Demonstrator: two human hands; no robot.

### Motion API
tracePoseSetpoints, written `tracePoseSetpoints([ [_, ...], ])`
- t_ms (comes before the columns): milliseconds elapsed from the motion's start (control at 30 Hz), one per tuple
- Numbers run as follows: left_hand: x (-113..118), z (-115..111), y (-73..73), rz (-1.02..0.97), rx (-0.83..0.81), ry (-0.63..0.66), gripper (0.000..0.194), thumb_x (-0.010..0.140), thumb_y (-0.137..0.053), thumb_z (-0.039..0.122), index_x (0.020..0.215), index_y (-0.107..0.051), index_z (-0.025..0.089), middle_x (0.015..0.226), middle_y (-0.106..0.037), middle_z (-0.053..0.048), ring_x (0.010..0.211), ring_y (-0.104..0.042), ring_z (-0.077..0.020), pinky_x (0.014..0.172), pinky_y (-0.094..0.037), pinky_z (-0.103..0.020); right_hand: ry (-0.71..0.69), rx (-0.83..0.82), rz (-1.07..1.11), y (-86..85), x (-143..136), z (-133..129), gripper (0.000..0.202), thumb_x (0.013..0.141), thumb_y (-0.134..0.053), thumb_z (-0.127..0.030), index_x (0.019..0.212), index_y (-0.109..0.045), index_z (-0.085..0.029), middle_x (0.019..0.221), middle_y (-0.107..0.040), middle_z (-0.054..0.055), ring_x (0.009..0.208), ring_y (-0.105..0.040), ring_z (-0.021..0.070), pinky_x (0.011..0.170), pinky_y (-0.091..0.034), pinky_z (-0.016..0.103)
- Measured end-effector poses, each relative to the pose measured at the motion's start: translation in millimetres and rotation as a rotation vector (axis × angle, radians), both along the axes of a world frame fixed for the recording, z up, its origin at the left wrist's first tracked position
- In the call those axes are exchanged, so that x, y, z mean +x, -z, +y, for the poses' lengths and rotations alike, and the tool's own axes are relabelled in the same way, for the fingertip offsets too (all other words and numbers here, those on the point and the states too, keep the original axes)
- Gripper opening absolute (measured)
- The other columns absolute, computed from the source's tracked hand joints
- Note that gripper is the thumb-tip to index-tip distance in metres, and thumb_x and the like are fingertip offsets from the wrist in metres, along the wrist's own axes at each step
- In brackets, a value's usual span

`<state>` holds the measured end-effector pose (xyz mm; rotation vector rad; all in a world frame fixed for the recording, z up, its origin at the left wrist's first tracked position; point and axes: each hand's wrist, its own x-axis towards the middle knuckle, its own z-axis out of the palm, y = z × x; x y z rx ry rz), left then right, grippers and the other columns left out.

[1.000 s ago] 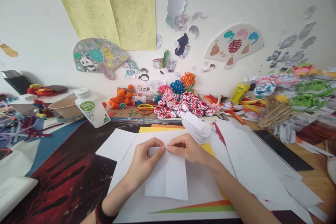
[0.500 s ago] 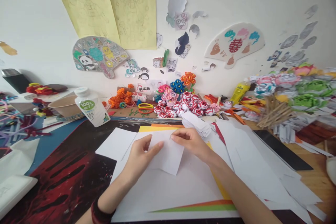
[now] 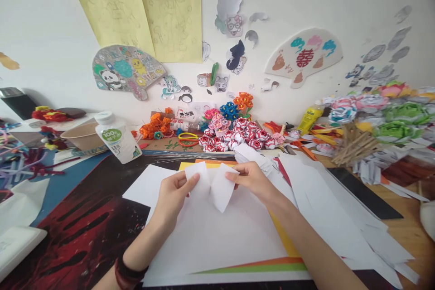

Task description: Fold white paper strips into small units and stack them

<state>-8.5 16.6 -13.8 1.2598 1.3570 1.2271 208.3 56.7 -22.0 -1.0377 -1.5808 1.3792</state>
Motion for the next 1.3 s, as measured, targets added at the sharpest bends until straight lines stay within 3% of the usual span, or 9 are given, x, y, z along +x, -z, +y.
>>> tracePoseSetpoints([
  [167, -2.9, 1.4, -0.8, -0.082, -0.016, 0.042, 0.034, 0.074, -0.067, 0.047, 0.075, -0.067, 0.013, 0.059, -0.054, 0.001, 0.055, -0.042, -0.0101, 0.051, -0.032, -0.021, -0.058, -0.068, 0.100, -5.3, -3.1, -6.0, 0.040, 0.075, -0.071, -0.044, 0.103, -0.070, -0.016, 0.096, -0.071, 0.008, 0.086, -0.065, 0.0210, 0.072, -0.050, 0.029],
  [333, -1.1, 0.3, -5.1, -0.088, -0.037, 0.061, 0.036, 0.075, -0.065, 0.048, 0.087, -0.068, 0.014, 0.064, -0.059, -0.001, 0.059, -0.044, -0.0114, 0.053, -0.033, -0.021, -0.047, -0.125, 0.075, -1.9, -6.7, -7.1, 0.035, 0.073, -0.072, -0.046, 0.085, -0.073, -0.013, 0.087, -0.072, 0.009, 0.077, -0.066, 0.0209, 0.068, -0.049, 0.030],
  [533, -1.0, -0.7, -3.8, -0.007, -0.077, 0.048, 0.035, 0.073, -0.067, 0.049, 0.065, -0.063, 0.015, 0.058, -0.056, 0.001, 0.056, -0.044, -0.0104, 0.052, -0.033, -0.020, 0.062, -0.146, 0.097, -1.5, -2.4, -3.0, 0.031, 0.069, -0.076, -0.044, 0.077, -0.074, -0.015, 0.077, -0.071, 0.009, 0.071, -0.066, 0.0218, 0.064, -0.049, 0.033],
  [800, 1.6, -2.4, -3.4, -0.020, -0.057, 0.035, 0.035, 0.073, -0.066, 0.050, 0.066, -0.064, 0.016, 0.062, -0.060, 0.000, 0.056, -0.048, -0.0116, 0.051, -0.035, -0.021, 0.090, -0.160, 0.109, -3.5, -2.5, -3.5, 0.033, 0.066, -0.078, -0.044, 0.077, -0.075, -0.013, 0.076, -0.072, 0.009, 0.069, -0.065, 0.0207, 0.065, -0.047, 0.032],
  [900, -4.5, 1.1, -2.4, -0.002, -0.016, -0.032, 0.037, 0.073, -0.068, 0.048, 0.056, -0.057, 0.016, 0.054, -0.052, 0.003, 0.054, -0.041, -0.0095, 0.051, -0.032, -0.021, 0.124, -0.140, 0.126, -3.9, 1.5, -1.5, 0.033, 0.067, -0.077, -0.043, 0.075, -0.075, -0.011, 0.076, -0.071, 0.008, 0.069, -0.063, 0.0188, 0.066, -0.046, 0.030],
  [1067, -19.0, 8.4, -8.1, -0.041, 0.076, -0.171, 0.033, 0.075, -0.066, 0.044, 0.061, -0.057, 0.016, 0.059, -0.050, 0.003, 0.057, -0.040, -0.0097, 0.053, -0.033, -0.020, 0.252, -0.084, 0.170, -9.2, 11.1, 1.1, 0.032, 0.072, -0.073, -0.045, 0.072, -0.071, -0.013, 0.068, -0.065, 0.003, 0.061, -0.055, 0.0127, 0.057, -0.041, 0.025],
  [1200, -11.9, 4.3, -10.5, -0.023, 0.081, -0.046, 0.035, 0.078, -0.064, 0.045, 0.059, -0.057, 0.016, 0.056, -0.046, 0.003, 0.058, -0.039, -0.0102, 0.053, -0.032, -0.021, 0.099, -0.041, 0.065, -6.6, 2.6, -0.8, 0.037, 0.076, -0.066, -0.049, 0.070, -0.068, -0.013, 0.066, -0.060, 0.002, 0.059, -0.051, 0.0117, 0.054, -0.039, 0.024],
  [1300, -2.4, 0.9, -4.5, 0.001, 0.032, 0.056, 0.032, 0.077, -0.065, 0.047, 0.069, -0.065, 0.016, 0.063, -0.057, 0.001, 0.058, -0.044, -0.0111, 0.053, -0.033, -0.021, -0.079, -0.035, 0.006, -0.3, -8.6, -4.6, 0.045, 0.081, -0.058, -0.055, 0.066, -0.062, -0.014, 0.063, -0.057, 0.002, 0.056, -0.051, 0.0113, 0.053, -0.038, 0.024],
])
